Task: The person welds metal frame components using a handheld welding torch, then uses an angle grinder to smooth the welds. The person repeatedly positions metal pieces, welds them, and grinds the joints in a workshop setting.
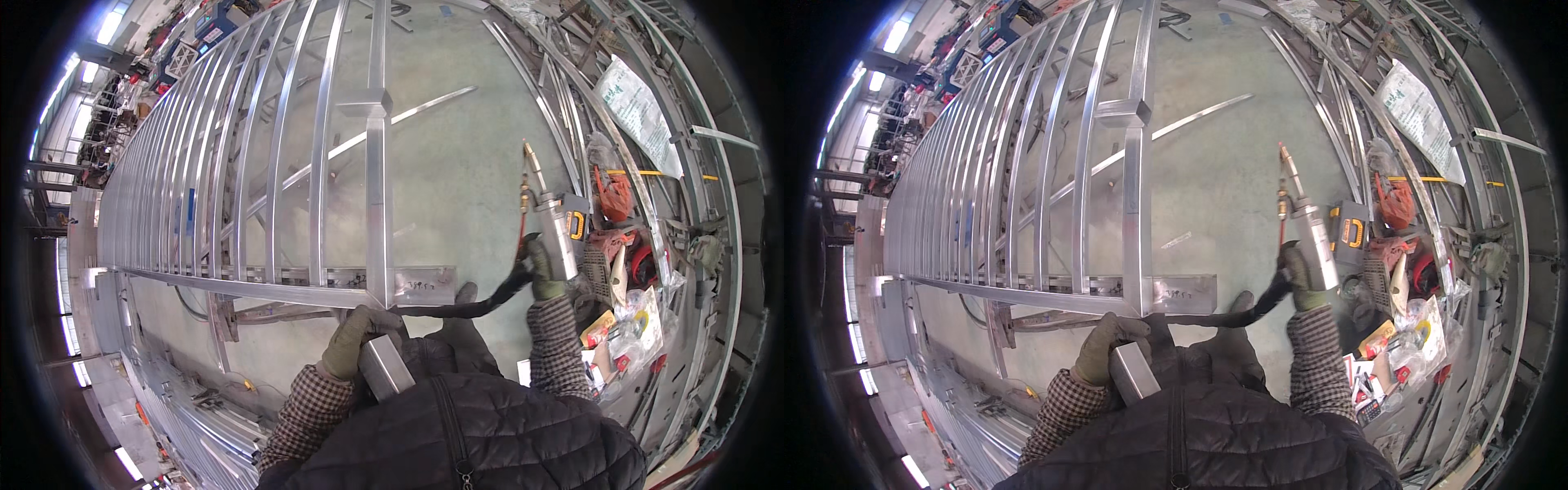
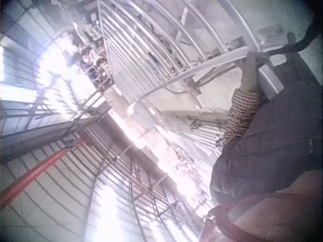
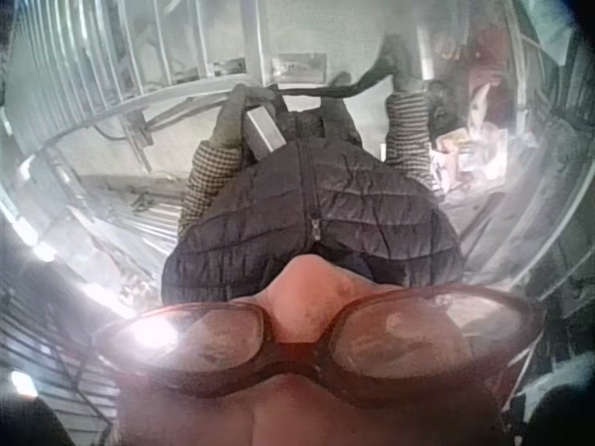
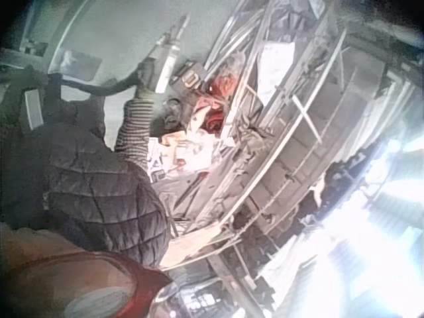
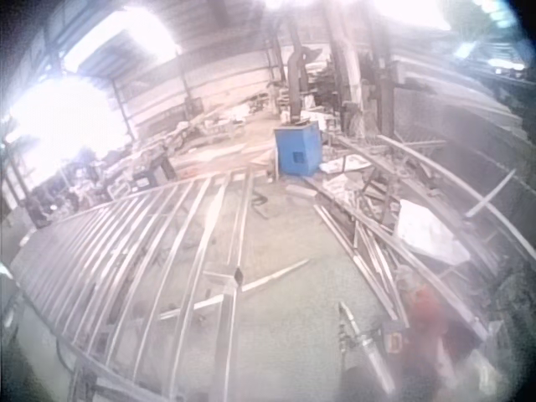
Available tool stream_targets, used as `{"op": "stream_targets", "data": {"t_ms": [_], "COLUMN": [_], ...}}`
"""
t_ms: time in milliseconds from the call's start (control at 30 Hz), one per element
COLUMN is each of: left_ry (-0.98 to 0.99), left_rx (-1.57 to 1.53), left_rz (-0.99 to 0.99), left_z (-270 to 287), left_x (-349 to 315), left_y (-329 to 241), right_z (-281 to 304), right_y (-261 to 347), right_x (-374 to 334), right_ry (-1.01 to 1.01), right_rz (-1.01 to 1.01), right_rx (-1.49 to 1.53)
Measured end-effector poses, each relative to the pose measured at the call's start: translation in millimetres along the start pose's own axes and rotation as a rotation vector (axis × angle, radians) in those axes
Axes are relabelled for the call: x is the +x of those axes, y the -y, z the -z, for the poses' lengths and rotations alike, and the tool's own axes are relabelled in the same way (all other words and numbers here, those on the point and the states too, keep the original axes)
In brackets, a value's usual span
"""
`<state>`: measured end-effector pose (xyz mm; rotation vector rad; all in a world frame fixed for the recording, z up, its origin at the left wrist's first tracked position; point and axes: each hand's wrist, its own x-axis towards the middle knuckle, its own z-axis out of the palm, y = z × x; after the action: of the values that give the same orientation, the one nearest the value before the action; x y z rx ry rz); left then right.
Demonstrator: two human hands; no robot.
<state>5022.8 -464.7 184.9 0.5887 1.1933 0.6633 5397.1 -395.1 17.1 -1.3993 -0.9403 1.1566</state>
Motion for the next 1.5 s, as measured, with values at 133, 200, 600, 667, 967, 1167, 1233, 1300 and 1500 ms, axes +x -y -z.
{"op": "stream_targets", "data": {"t_ms": [133, 200, 600, 667, 967, 1167, 1233, 1300, 1500], "left_ry": [-0.117, -0.159, -0.031, 0.055, -0.549, -0.737, -0.688, -0.635, -0.535], "left_rx": [-0.156, -0.244, -0.690, -0.627, 0.304, 1.413, 1.626, 1.746, 1.834], "left_rz": [0.034, -0.011, 0.043, 0.114, -0.588, -0.463, -0.369, -0.318, -0.059], "left_z": [-18.8, -28.1, -48.5, -57.4, -50.1, -29.1, -20.3, -13.0, -15.6], "left_x": [8.6, 12.9, 9.2, 7.3, 138.3, 196.1, 214.6, 230.6, 277.8], "left_y": [-5.8, -4.1, 27.9, 28.2, -112.1, -232.6, -255.8, -267.2, -302.3], "right_z": [96.9, 142.5, 186.5, 167.2, 123.8, 124.7, 123.3, 119.1, 95.7], "right_y": [9.5, 26.4, 136.8, 130.0, 84.4, 83.5, 85.8, 87.7, 96.4], "right_x": [22.7, 35.7, 20.4, 25.9, 127.3, 184.7, 195.9, 206.8, 250.3], "right_ry": [-0.068, -0.072, -0.150, 0.031, 0.261, 0.404, 0.443, 0.456, 0.364], "right_rz": [0.036, 0.020, 0.186, 0.189, 0.105, 0.161, 0.120, 0.109, 0.162], "right_rx": [-0.022, 0.015, -0.251, -0.249, -0.269, -0.209, -0.161, -0.079, -0.107]}}
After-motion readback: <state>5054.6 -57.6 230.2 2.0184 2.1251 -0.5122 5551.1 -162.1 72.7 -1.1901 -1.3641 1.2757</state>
